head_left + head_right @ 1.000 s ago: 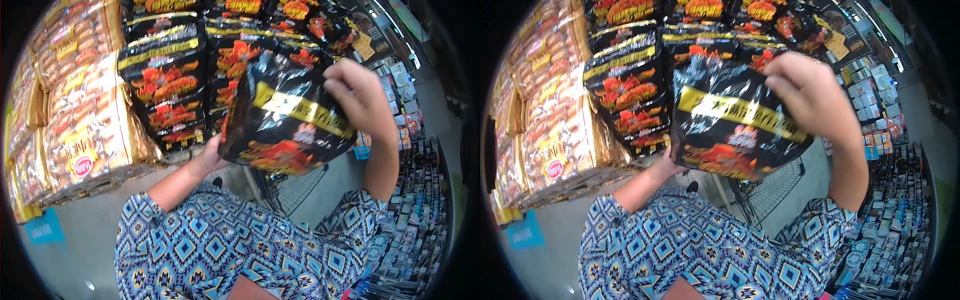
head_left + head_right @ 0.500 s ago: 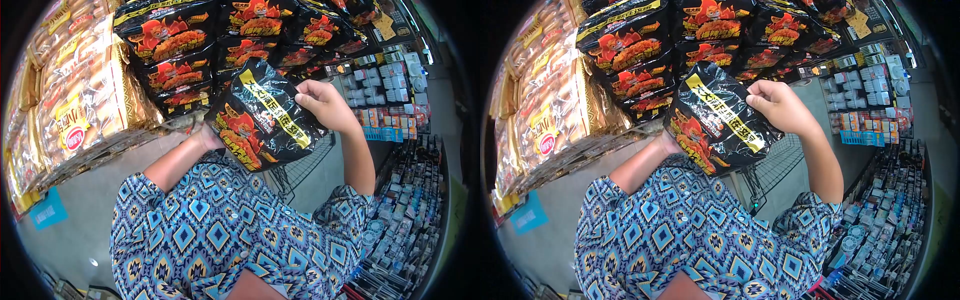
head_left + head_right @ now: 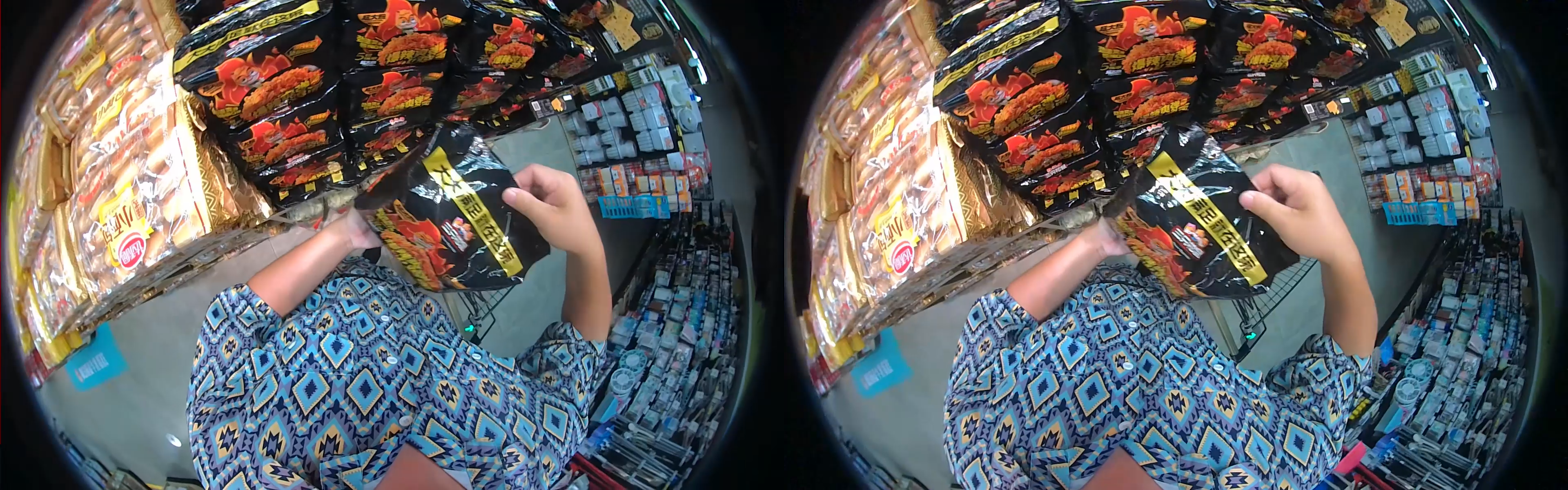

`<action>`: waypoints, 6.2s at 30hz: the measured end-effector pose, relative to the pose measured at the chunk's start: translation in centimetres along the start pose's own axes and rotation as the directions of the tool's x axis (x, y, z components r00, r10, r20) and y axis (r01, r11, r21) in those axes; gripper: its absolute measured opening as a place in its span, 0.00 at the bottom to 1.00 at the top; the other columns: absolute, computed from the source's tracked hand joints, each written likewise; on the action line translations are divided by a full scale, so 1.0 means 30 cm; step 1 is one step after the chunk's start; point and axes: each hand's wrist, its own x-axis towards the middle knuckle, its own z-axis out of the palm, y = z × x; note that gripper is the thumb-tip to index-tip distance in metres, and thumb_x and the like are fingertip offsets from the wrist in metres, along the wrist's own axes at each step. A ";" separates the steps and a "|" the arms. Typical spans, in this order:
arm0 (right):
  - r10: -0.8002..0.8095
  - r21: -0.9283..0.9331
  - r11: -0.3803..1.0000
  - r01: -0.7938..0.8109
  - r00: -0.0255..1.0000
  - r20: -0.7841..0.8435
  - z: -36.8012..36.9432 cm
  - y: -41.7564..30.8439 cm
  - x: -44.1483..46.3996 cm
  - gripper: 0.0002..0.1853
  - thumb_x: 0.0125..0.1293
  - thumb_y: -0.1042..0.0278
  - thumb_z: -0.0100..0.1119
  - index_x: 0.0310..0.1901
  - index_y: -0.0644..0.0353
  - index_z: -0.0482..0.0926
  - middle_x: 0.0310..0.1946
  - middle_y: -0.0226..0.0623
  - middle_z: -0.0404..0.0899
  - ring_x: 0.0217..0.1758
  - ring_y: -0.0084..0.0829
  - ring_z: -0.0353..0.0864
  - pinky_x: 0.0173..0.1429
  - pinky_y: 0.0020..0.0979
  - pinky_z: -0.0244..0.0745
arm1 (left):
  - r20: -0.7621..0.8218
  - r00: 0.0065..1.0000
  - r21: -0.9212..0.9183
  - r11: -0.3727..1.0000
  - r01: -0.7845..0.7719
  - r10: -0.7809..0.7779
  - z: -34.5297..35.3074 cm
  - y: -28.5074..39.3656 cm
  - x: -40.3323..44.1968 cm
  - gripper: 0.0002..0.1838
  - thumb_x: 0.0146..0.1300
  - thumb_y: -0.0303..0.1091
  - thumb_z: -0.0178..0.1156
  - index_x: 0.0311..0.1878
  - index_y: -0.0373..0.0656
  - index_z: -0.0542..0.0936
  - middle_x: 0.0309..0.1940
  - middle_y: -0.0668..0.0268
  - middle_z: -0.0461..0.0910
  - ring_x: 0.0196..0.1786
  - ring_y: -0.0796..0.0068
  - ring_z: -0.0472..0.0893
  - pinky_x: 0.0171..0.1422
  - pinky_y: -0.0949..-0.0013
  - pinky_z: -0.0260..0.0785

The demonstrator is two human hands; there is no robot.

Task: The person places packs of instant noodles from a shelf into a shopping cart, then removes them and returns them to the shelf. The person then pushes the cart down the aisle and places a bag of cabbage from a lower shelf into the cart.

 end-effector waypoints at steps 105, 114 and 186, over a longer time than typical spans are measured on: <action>0.428 -0.368 0.612 -0.700 0.684 -0.591 -0.166 1.744 0.217 0.09 0.68 0.61 0.53 0.41 0.54 0.79 0.43 0.45 0.84 0.48 0.50 0.83 0.50 0.49 0.77 | -0.882 0.440 0.471 0.349 0.810 0.169 -0.438 -0.106 -0.536 0.19 0.73 0.39 0.55 0.58 0.35 0.75 0.42 0.63 0.82 0.41 0.75 0.82 0.47 0.71 0.72; 0.584 -0.286 0.581 -0.762 0.635 -0.506 -0.083 1.806 0.214 0.11 0.65 0.60 0.58 0.45 0.54 0.81 0.45 0.48 0.83 0.51 0.49 0.82 0.53 0.48 0.77 | -0.894 0.420 0.447 0.395 0.803 0.158 -0.360 -0.142 -0.517 0.19 0.73 0.38 0.56 0.58 0.33 0.74 0.43 0.63 0.81 0.44 0.73 0.81 0.53 0.71 0.73; 0.640 0.555 0.173 -0.814 0.521 0.564 0.833 0.741 -0.377 0.17 0.66 0.47 0.59 0.31 0.52 0.78 0.24 0.27 0.76 0.26 0.24 0.78 0.29 0.29 0.71 | -0.718 0.659 0.395 0.648 0.652 -0.226 -0.493 0.006 -1.143 0.17 0.67 0.49 0.63 0.51 0.49 0.80 0.40 0.75 0.79 0.39 0.80 0.75 0.44 0.72 0.70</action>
